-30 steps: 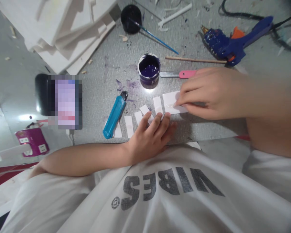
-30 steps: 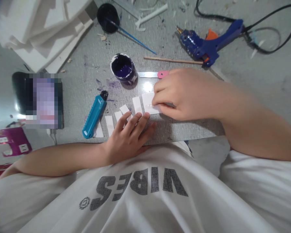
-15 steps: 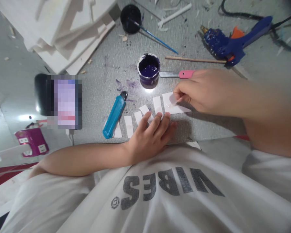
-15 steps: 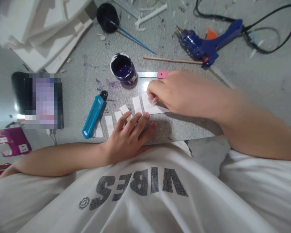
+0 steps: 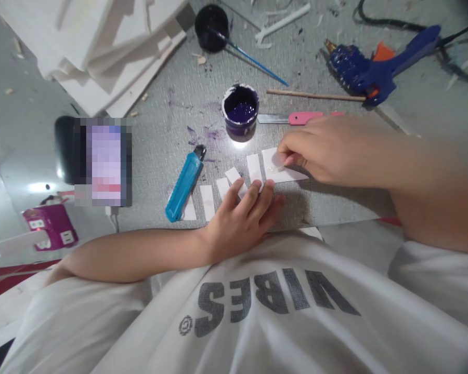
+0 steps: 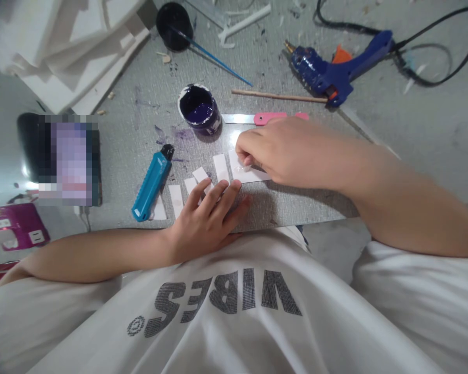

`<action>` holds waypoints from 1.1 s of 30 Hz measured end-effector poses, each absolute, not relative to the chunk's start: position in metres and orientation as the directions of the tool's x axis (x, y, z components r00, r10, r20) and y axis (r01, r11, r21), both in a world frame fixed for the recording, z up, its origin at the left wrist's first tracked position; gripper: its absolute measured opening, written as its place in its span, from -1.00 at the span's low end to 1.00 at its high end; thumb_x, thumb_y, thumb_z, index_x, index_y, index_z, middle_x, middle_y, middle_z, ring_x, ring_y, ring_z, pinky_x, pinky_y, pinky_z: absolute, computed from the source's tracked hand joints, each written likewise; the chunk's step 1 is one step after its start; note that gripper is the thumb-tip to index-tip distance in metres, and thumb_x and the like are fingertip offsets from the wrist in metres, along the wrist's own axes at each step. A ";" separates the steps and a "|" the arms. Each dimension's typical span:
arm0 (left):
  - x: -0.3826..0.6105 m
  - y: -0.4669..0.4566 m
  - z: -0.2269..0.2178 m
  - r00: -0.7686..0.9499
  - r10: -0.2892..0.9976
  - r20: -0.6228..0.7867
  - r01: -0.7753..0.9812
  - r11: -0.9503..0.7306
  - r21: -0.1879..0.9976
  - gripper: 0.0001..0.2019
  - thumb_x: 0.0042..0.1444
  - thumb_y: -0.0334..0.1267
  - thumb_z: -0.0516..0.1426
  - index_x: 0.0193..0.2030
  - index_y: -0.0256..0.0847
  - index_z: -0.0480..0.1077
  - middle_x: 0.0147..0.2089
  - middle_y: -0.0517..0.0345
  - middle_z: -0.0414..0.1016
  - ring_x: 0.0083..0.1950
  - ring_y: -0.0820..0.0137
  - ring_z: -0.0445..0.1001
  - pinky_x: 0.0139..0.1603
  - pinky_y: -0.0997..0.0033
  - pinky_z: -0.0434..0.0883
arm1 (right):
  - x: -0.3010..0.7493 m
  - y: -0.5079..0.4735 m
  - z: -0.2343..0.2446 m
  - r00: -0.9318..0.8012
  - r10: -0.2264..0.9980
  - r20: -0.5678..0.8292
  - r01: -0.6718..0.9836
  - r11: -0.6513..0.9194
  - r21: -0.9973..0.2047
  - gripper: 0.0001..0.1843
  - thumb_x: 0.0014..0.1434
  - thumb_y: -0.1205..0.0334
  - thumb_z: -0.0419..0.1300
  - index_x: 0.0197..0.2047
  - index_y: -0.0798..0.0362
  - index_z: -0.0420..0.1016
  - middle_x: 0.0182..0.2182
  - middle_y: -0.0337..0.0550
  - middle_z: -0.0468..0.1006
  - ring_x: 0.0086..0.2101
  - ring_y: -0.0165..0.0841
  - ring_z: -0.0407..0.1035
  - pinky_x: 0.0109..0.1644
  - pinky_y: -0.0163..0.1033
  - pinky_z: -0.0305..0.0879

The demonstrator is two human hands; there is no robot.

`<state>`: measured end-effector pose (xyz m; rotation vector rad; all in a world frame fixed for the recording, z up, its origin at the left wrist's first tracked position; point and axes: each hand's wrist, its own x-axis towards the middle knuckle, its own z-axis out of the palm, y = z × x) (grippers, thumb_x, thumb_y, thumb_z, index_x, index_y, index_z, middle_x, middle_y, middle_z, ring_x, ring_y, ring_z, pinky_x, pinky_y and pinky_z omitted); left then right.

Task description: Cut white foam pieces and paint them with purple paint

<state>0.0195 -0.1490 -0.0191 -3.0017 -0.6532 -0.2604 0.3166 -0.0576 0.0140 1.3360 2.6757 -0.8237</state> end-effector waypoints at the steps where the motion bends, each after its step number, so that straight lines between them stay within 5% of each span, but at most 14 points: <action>1: 0.020 -0.149 -0.019 0.896 0.400 0.195 0.415 -0.909 -0.043 -0.48 0.79 0.00 0.16 0.62 -0.29 0.61 0.61 -0.34 0.73 0.48 -0.11 0.74 0.53 -0.23 0.68 | 0.317 -0.057 0.013 -0.631 0.732 -0.257 0.747 0.483 -0.457 -0.73 0.58 0.31 0.12 0.04 -0.09 0.67 -0.14 -0.08 0.80 -0.19 -0.13 0.59 -0.10 -0.01 0.31; 9: 0.018 -0.151 -0.021 0.901 0.412 0.135 0.414 -0.910 0.022 -0.41 0.78 0.06 0.22 0.70 -0.27 0.55 0.69 -0.38 0.65 0.57 -0.18 0.69 0.60 -0.29 0.63 | 0.316 -0.053 0.009 -0.679 0.702 -0.215 0.665 0.464 -0.585 -0.65 0.63 0.30 0.04 0.02 -0.08 0.68 0.00 -0.04 0.77 -0.02 -0.09 0.61 0.10 0.03 0.46; 18: 0.019 -0.149 -0.018 0.904 0.400 0.149 0.409 -0.912 -0.033 -0.42 0.76 0.04 0.22 0.67 -0.29 0.57 0.67 -0.38 0.66 0.54 -0.16 0.70 0.59 -0.26 0.64 | 0.321 -0.052 0.001 -0.716 0.686 -0.127 0.643 0.578 -0.503 -0.73 0.64 0.26 0.14 0.10 -0.10 0.70 -0.09 -0.12 0.80 -0.12 -0.11 0.62 0.02 0.04 0.43; 24: 0.018 -0.151 -0.020 0.904 0.415 0.107 0.416 -0.909 0.013 -0.39 0.77 0.07 0.22 0.72 -0.25 0.54 0.72 -0.38 0.62 0.59 -0.19 0.68 0.63 -0.30 0.63 | 0.321 -0.052 0.002 -0.741 0.666 -0.086 0.628 0.642 -0.440 -0.64 0.75 0.22 0.05 0.19 -0.13 0.72 -0.02 -0.10 0.85 -0.03 -0.08 0.71 0.46 0.23 0.56; 33: 0.017 -0.151 -0.021 0.901 0.406 0.151 0.411 -0.912 0.002 -0.42 0.78 0.07 0.21 0.68 -0.25 0.57 0.68 -0.36 0.66 0.56 -0.16 0.70 0.61 -0.27 0.63 | 0.328 -0.053 0.001 -0.783 0.622 -0.033 0.579 0.707 -0.406 -0.41 0.86 0.10 -0.11 0.40 -0.17 0.78 0.15 -0.14 0.93 0.11 -0.10 0.77 0.68 0.33 0.51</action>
